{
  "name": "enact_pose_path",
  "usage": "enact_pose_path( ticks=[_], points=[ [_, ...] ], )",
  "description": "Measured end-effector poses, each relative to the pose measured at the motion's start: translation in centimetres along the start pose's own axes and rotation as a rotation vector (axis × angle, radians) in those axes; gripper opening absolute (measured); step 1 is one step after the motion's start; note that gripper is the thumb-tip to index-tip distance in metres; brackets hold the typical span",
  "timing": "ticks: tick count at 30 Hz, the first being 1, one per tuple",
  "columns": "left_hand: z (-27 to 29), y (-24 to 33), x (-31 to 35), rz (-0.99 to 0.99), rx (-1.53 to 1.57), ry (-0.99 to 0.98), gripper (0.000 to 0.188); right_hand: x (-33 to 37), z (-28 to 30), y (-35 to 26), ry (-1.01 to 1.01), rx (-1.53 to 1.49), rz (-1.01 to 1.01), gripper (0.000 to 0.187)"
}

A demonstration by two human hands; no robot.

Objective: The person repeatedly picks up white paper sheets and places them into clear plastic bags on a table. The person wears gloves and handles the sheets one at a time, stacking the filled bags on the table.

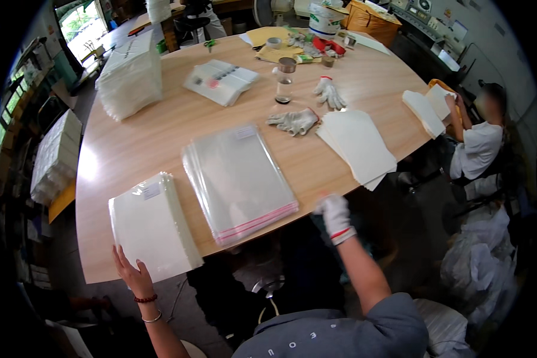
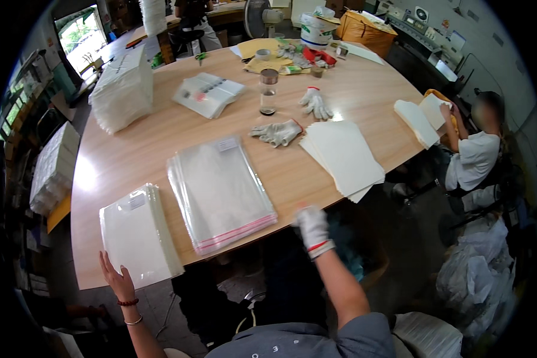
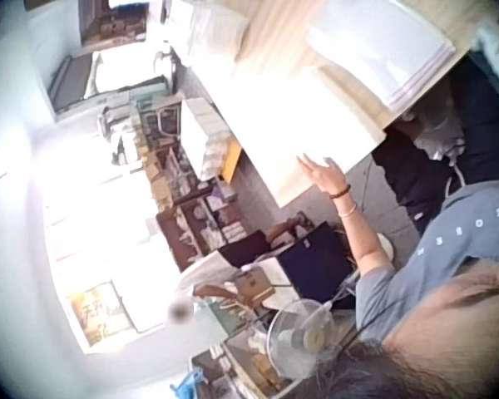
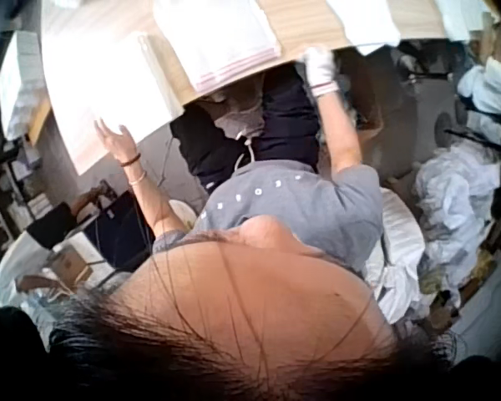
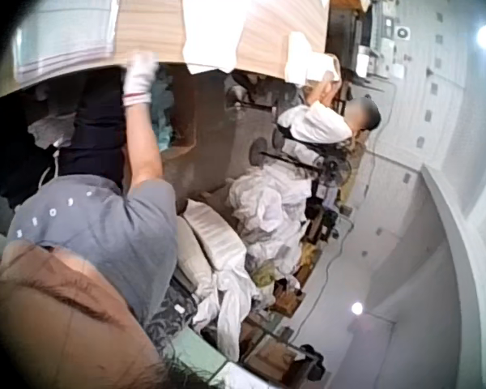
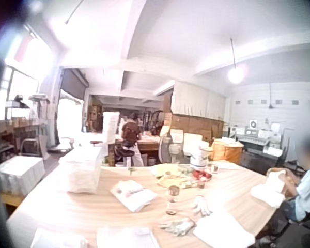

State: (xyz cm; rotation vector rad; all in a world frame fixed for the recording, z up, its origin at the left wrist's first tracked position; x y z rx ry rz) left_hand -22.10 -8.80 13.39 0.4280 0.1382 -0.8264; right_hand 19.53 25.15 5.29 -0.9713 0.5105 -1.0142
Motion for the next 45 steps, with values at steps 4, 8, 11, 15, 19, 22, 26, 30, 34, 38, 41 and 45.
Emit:
enact_pose_path(
  ticks=[4,8,11,15,19,22,26,30,34,38,41,45],
  points=[
    [-2.5,6.1,-1.4,-0.203,0.325,-0.192,0.045,0.8,10.9,4.4,0.613,-1.208,-0.27,0.008],
    [-4.5,12.2,-1.8,-0.354,0.411,-0.454,0.032,0.3,13.8,6.9,0.554,-1.297,-0.372,0.012],
    [-6.6,15.5,-1.8,-0.396,0.451,-0.634,0.028,-0.5,14.7,7.8,0.527,-1.42,-0.391,0.014],
    [-9.1,18.6,-1.9,-0.56,0.469,-0.664,0.032,-1.8,15.6,7.6,0.531,-1.462,-0.384,0.015],
    [-12.2,20.7,-2.3,-0.578,0.242,-0.644,0.043,-2.3,17.1,7.6,0.355,-1.172,-0.367,0.016],
    [-12.3,21.6,-2.0,-0.606,0.147,-0.683,0.042,-1.7,17.3,5.5,0.319,-1.082,-0.475,0.02],
    [-12.6,22.0,-1.0,-0.618,0.154,-0.696,0.037,-1.0,17.7,5.6,0.319,-1.103,-0.485,0.025],
    [-12.6,21.8,-0.4,-0.618,0.124,-0.721,0.034,-0.9,17.7,6.1,0.337,-1.1,-0.475,0.027],
    [-12.7,21.4,-0.3,-0.629,0.081,-0.694,0.034,-1.0,18.1,6.7,0.321,-1.15,-0.44,0.026],
    [-13.2,21.5,-0.5,-0.603,0.037,-0.671,0.037,-1.2,18.0,7.0,0.347,-1.239,-0.432,0.025],
    [-13.4,21.8,-0.7,-0.578,0.0,-0.651,0.037,-2.2,17.8,6.1,0.415,-1.489,-0.482,0.028],
    [-14.9,22.1,-1.2,-0.595,-0.147,-0.577,0.026,-4.6,18.8,7.7,0.438,-1.217,-0.357,0.027]
  ],
)
Point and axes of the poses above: each hand's wrist, its own x-axis away from the middle knuckle, its own z-axis out of the back of the hand, y = z × x, the point moved 2 cm from there along -x, towards the middle knuckle, and after that the axes turned 13 degrees about -y, right-handed, at the moved point
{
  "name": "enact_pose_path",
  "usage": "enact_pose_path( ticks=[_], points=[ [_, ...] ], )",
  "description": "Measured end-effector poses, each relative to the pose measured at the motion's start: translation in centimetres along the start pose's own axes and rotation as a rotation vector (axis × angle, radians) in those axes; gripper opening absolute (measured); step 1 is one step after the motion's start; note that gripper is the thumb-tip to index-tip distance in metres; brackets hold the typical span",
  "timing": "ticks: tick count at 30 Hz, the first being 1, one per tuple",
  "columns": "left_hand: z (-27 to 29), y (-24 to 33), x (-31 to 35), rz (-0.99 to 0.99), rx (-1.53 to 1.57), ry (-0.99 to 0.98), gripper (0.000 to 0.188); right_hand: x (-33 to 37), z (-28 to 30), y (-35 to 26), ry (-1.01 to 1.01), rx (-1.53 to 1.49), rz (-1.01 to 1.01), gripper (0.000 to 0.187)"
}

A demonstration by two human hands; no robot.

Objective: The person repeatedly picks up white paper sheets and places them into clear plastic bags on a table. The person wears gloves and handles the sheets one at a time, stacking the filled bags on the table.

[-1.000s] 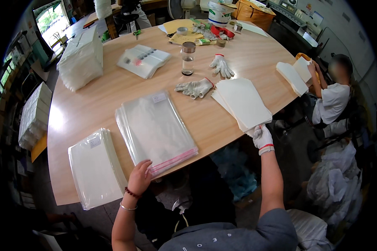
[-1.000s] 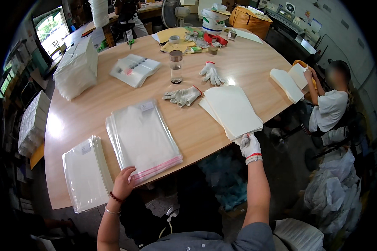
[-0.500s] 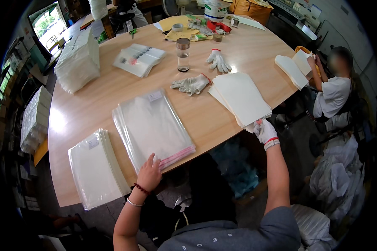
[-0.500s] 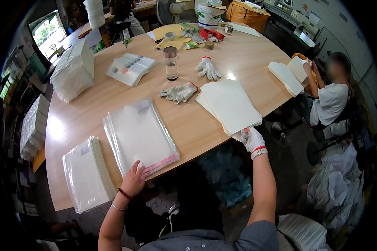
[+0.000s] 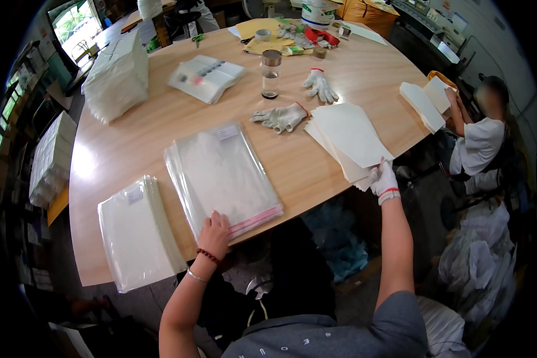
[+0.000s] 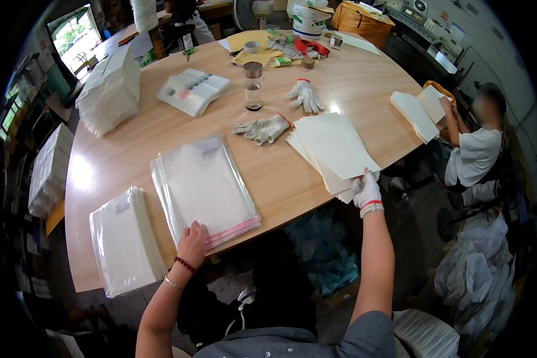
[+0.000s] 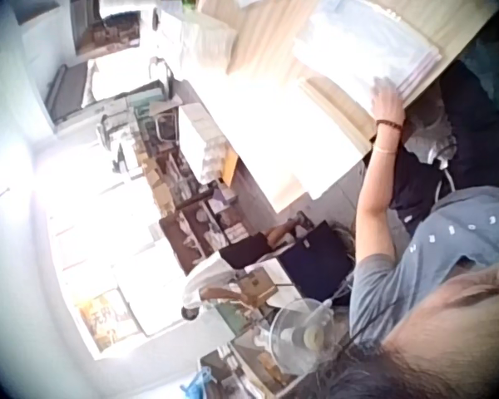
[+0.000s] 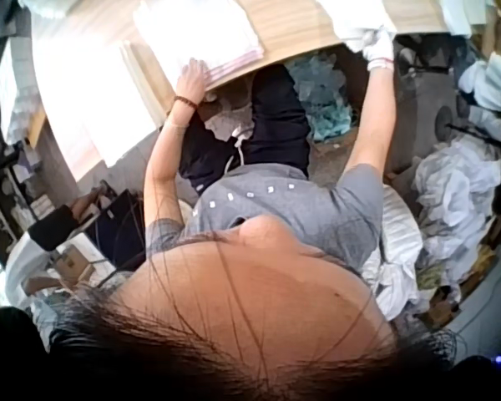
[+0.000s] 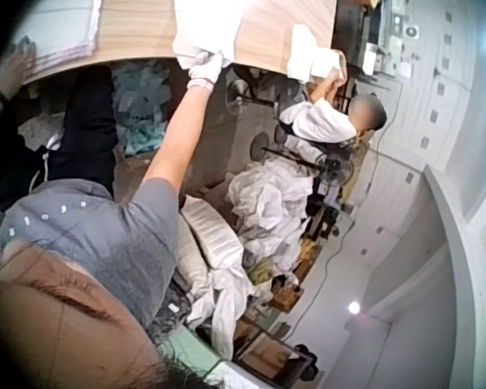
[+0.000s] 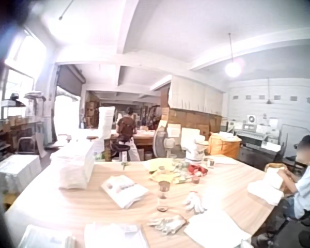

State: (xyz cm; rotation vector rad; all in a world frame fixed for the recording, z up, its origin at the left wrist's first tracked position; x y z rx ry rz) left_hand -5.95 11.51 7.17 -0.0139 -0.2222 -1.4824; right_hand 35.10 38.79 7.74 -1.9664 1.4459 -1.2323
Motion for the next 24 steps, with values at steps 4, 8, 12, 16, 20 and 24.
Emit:
enact_pose_path(
  ticks=[4,8,12,16,20,24],
  points=[
    [0.8,-0.9,-1.9,-0.013,-0.197,0.072,0.013,-0.4,-0.6,-1.5,0.052,0.342,0.016,0.014],
    [-0.6,-2.9,-3.2,-0.001,-0.01,0.251,0.007,4.5,-3.2,-0.6,-0.059,0.356,0.251,0.008],
    [0.2,-4.0,-3.9,0.026,0.108,0.246,0.006,15.8,-4.1,2.7,-0.269,0.533,0.215,0.025],
    [0.0,-4.8,-3.9,0.052,0.173,0.174,0.008,23.3,-3.5,7.2,-0.597,0.458,-0.12,0.036],
    [0.1,-5.0,-3.1,-0.033,0.2,0.25,0.012,26.1,-3.8,11.0,-0.547,0.299,-0.312,0.039],
    [1.5,-4.5,0.1,0.086,0.013,0.601,0.016,26.6,-3.8,13.4,-0.385,0.223,-0.271,0.027]
  ],
)
Point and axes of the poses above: each hand's wrist, its own x-axis away from the middle knuckle, its own z-axis out of the back of the hand, y = z × x, the point moved 2 cm from there along -x, towards the middle knuckle, and after that the axes turned 13 degrees about -y, right-handed, at the moved point
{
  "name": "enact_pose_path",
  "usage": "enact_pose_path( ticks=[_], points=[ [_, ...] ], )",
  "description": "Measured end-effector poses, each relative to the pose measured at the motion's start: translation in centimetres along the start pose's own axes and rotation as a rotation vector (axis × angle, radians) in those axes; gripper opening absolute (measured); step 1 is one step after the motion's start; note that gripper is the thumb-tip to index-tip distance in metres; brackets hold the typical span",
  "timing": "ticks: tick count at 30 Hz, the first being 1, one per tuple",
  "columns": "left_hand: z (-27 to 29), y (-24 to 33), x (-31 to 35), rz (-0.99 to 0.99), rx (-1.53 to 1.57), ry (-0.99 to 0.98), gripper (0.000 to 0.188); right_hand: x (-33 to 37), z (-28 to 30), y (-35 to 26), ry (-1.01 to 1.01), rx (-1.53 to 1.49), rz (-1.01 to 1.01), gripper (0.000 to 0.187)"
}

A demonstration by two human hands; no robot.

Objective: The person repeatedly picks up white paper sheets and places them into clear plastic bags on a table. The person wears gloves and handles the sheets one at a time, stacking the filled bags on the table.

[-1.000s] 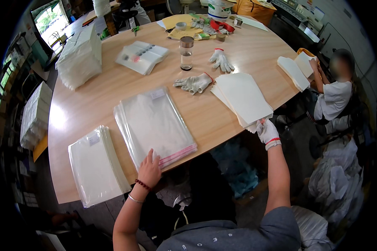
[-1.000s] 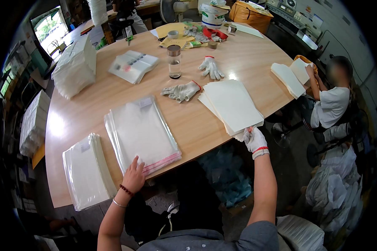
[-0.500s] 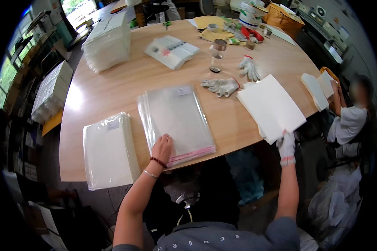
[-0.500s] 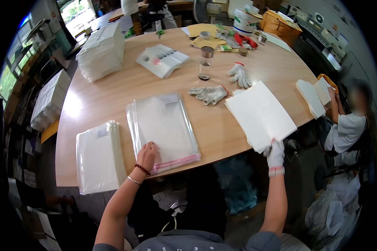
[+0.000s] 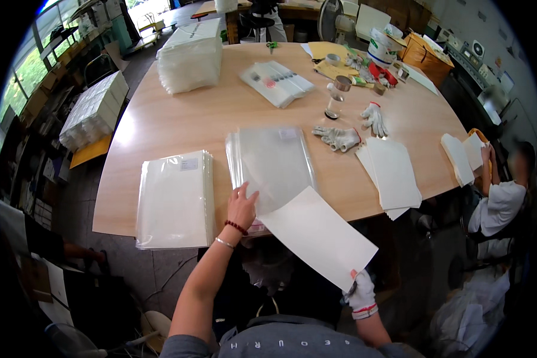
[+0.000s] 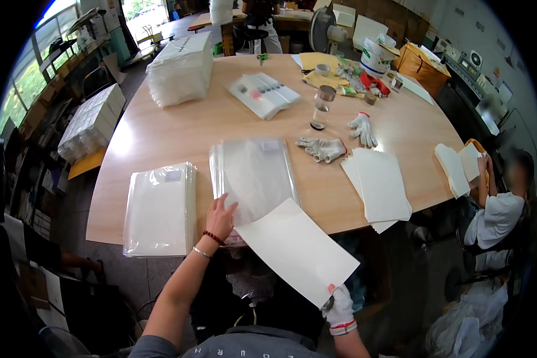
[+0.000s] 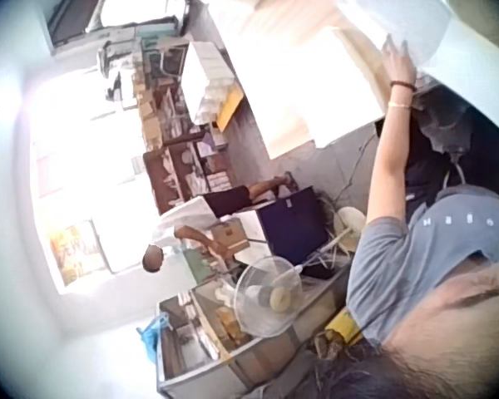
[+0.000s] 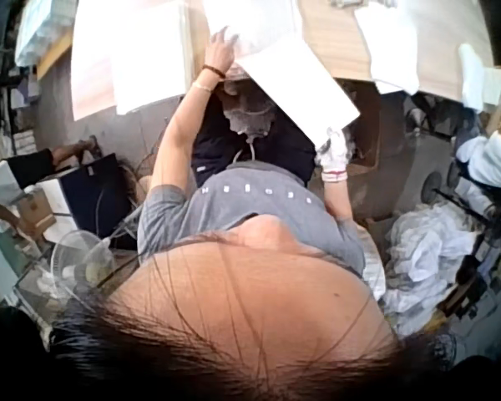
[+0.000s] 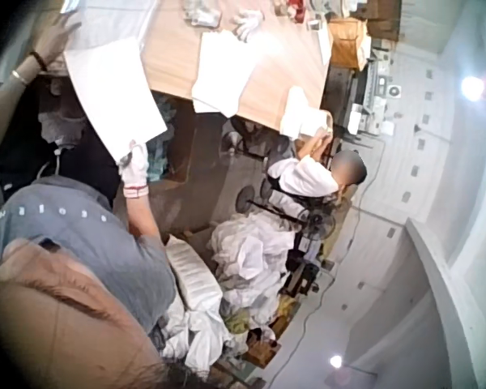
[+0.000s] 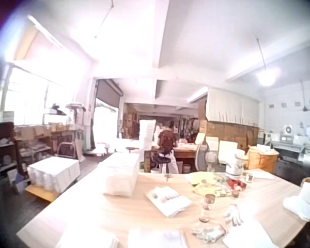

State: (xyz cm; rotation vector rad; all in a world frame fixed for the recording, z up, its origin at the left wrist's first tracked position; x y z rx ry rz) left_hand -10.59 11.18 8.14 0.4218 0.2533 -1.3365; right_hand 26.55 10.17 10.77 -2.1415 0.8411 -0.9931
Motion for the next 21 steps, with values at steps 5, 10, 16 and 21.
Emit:
enact_pose_path(
  ticks=[5,10,16,21],
  points=[
    [1.4,-0.3,-0.1,0.605,0.737,-0.51,0.024,0.3,-1.9,2.4,0.112,-0.077,-0.017,0.024],
    [-1.9,2.2,2.3,0.464,0.897,-0.441,0.02,0.6,-4.1,2.2,0.167,-0.046,0.015,0.019],
    [-10.3,9.0,4.5,0.448,1.356,-0.075,0.026,2.0,-4.7,2.0,0.171,0.008,-0.199,0.011],
    [-13.4,10.6,7.1,0.433,1.94,-0.273,0.028,0.8,-5.1,2.8,0.043,-0.115,-0.182,0.012]
  ],
)
Point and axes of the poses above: each hand's wrist, its own x-axis away from the middle knuckle, its own z-axis out of the back of the hand, y = z × x, the point moved 2 cm from there along -x, towards the middle knuckle, and after that the axes turned 13 degrees about -y, right-handed, at the moved point
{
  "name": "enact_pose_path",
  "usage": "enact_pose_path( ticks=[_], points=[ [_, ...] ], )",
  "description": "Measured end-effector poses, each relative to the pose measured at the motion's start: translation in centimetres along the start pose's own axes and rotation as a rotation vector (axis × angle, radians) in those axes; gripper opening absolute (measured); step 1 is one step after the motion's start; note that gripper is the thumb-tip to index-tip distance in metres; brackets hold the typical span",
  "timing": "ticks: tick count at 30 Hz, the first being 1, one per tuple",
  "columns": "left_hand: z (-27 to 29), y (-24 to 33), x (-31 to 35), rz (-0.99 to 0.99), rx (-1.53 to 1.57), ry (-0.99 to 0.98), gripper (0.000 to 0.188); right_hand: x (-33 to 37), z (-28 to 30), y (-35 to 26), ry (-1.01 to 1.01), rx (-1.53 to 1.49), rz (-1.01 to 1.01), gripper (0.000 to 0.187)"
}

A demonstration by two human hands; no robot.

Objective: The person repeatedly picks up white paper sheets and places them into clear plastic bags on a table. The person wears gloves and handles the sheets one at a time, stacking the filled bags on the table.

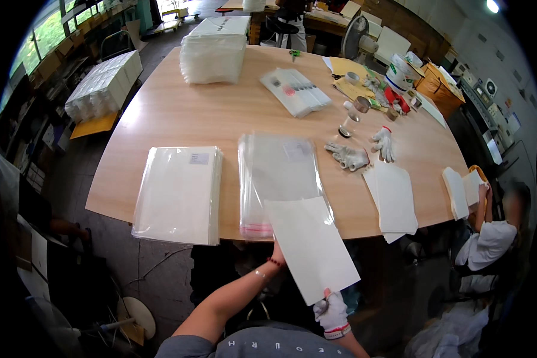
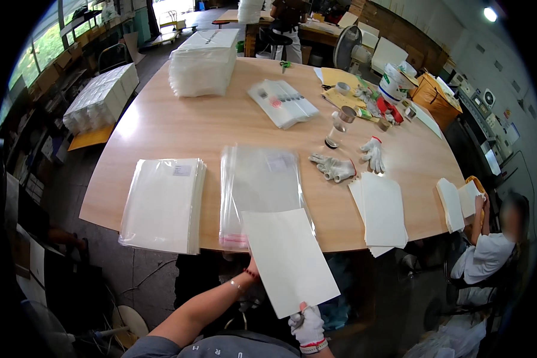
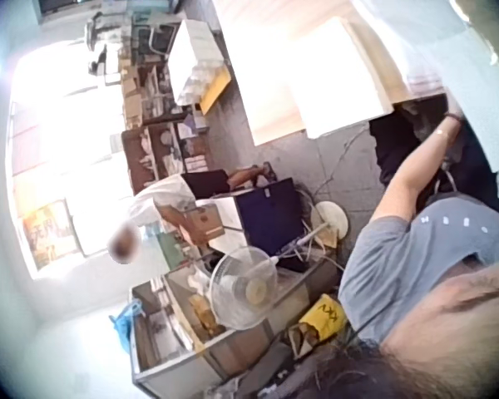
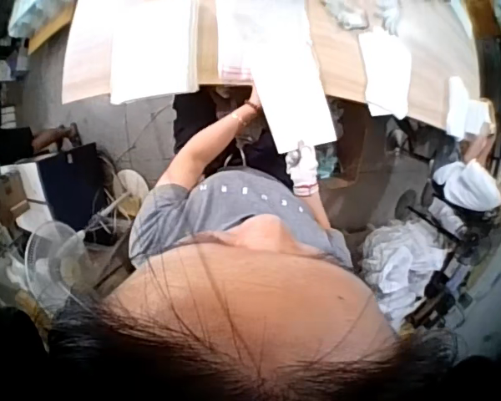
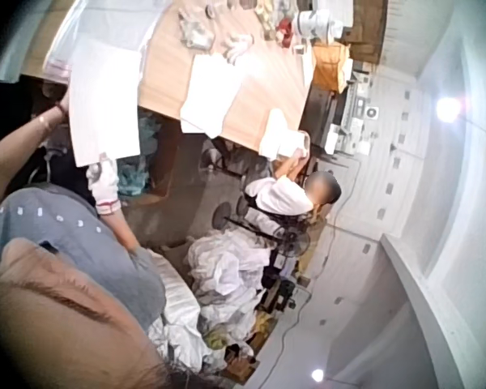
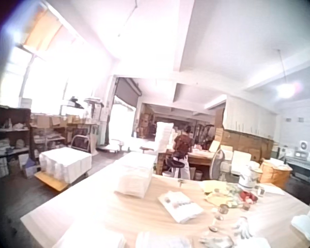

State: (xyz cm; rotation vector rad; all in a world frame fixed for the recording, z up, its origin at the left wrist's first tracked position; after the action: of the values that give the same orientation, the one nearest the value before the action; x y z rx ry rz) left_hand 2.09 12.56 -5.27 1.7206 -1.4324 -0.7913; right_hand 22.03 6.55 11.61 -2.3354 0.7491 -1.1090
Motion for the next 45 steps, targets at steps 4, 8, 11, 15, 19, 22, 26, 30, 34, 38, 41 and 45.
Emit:
enact_pose_path(
  ticks=[4,8,11,15,19,22,26,30,34,38,41,45],
  points=[
    [0.7,-2.8,5.5,0.083,-0.126,0.028,0.028,-6.6,-0.6,2.2,-0.294,-0.069,0.01,0.006],
    [-0.7,1.0,6.7,0.306,-0.123,0.066,0.024,-14.0,-2.8,3.1,-0.206,-0.262,0.081,0.01],
    [-0.1,1.7,7.7,0.26,-0.043,0.196,0.034,-14.8,-2.2,2.8,-0.332,-0.19,-0.022,0.014],
    [2.4,5.3,10.2,0.247,-0.018,0.302,0.045,-12.5,-1.7,1.6,-0.322,0.194,-0.134,0.014],
    [3.6,7.5,10.5,0.352,-0.083,0.239,0.03,-11.9,-5.3,1.4,-0.427,0.996,0.289,0.007],
    [4.3,6.7,10.5,0.372,-0.061,0.152,0.034,-12.4,-8.9,2.9,-0.438,1.477,0.576,0.006],
    [4.4,5.5,10.8,0.337,0.055,0.306,0.027,-13.4,-10.5,5.1,-0.533,1.741,0.627,0.011],
    [4.0,5.2,10.0,0.335,0.286,0.574,0.025,-14.1,-10.7,4.7,-0.752,1.913,0.767,0.01],
    [3.8,8.5,10.0,0.422,0.09,0.437,0.03,-11.0,-0.9,-11.6,0.331,1.455,0.865,0.022],
    [4.9,8.5,10.9,0.283,-0.264,0.202,0.035,-7.0,16.5,-20.3,0.614,0.618,1.07,0.024],
    [4.7,10.6,11.7,0.044,-0.934,0.282,0.02,-10.7,20.8,-13.7,0.32,2.258,-0.069,0.014],
    [3.4,12.7,11.7,-0.171,-1.707,0.286,0.045,-10.6,10.5,-7.2,-0.02,1.859,0.558,0.027]
  ],
)
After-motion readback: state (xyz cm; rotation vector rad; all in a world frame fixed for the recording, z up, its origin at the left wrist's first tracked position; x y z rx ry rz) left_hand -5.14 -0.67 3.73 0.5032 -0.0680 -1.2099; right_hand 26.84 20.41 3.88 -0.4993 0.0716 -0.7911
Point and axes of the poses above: each hand's wrist, its own x-axis away from the middle knuckle, its own z-axis out of the back of the hand, y = z × x, the point moved 2 cm from there along -x, towards the middle knuckle, and after that the axes turned 13 degrees about -y, right-handed, at the moved point
